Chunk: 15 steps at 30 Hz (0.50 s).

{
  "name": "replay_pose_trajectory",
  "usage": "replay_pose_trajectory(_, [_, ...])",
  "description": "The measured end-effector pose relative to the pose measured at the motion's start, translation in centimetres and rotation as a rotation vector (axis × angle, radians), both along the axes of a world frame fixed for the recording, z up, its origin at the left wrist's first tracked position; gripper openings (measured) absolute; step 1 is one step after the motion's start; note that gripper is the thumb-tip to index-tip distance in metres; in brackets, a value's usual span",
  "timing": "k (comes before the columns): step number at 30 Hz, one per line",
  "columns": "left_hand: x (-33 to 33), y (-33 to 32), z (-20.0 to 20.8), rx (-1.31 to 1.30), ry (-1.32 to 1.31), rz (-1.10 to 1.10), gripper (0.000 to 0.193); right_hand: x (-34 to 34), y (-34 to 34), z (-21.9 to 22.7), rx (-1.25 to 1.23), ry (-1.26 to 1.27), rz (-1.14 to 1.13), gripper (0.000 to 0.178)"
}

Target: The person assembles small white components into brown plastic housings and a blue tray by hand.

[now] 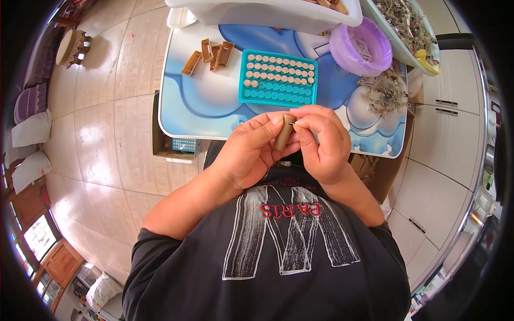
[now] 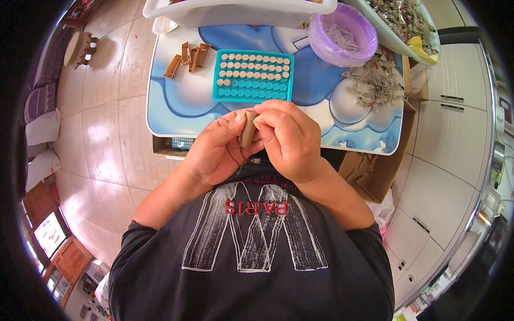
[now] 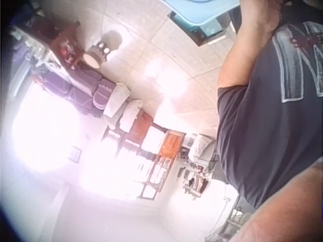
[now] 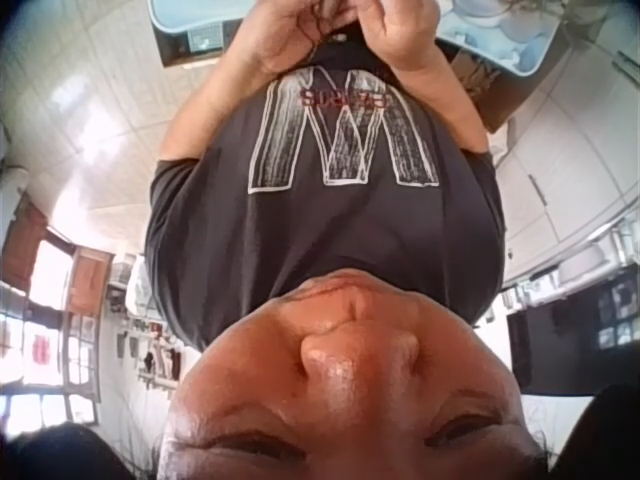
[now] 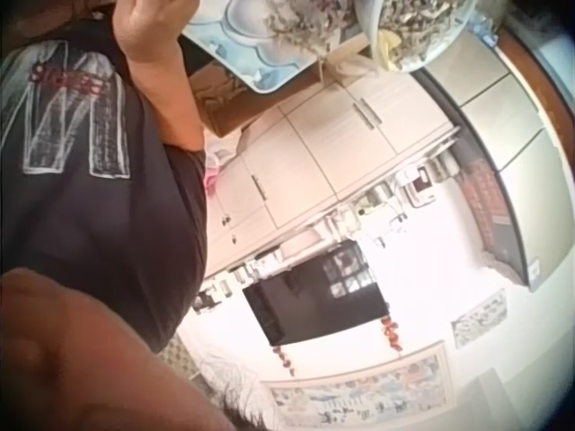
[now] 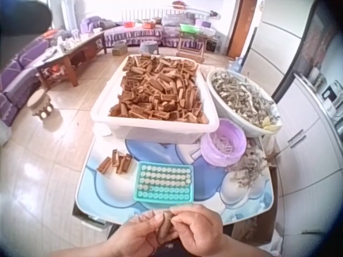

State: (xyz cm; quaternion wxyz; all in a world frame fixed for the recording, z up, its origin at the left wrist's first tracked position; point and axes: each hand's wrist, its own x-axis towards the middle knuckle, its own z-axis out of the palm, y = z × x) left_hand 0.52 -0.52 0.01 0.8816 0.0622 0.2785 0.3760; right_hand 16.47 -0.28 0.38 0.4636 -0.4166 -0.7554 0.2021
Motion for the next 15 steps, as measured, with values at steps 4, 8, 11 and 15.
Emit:
replay_pose_trajectory(4, [0.2,-0.1,-0.2,0.056,-0.034,0.023,0.021,-0.1,-0.1,-0.6,0.062,-0.018,-0.012,0.009])
replay_pose_trajectory(8, [0.1,-0.1,-0.7,0.085,-0.105,0.019,0.02,-0.4,-0.1,-1.0,0.081,-0.006,-0.018,0.008])
replay_pose_trajectory(11, [0.4,0.0,0.5,-0.025,0.023,0.019,0.02,-0.5,-0.1,-1.0,0.067,-0.008,-0.028,0.007])
replay_pose_trajectory(15, [0.1,0.1,-0.2,0.123,-0.058,-0.032,0.021,-0.8,0.0,-0.9,0.078,-0.011,-0.049,0.007])
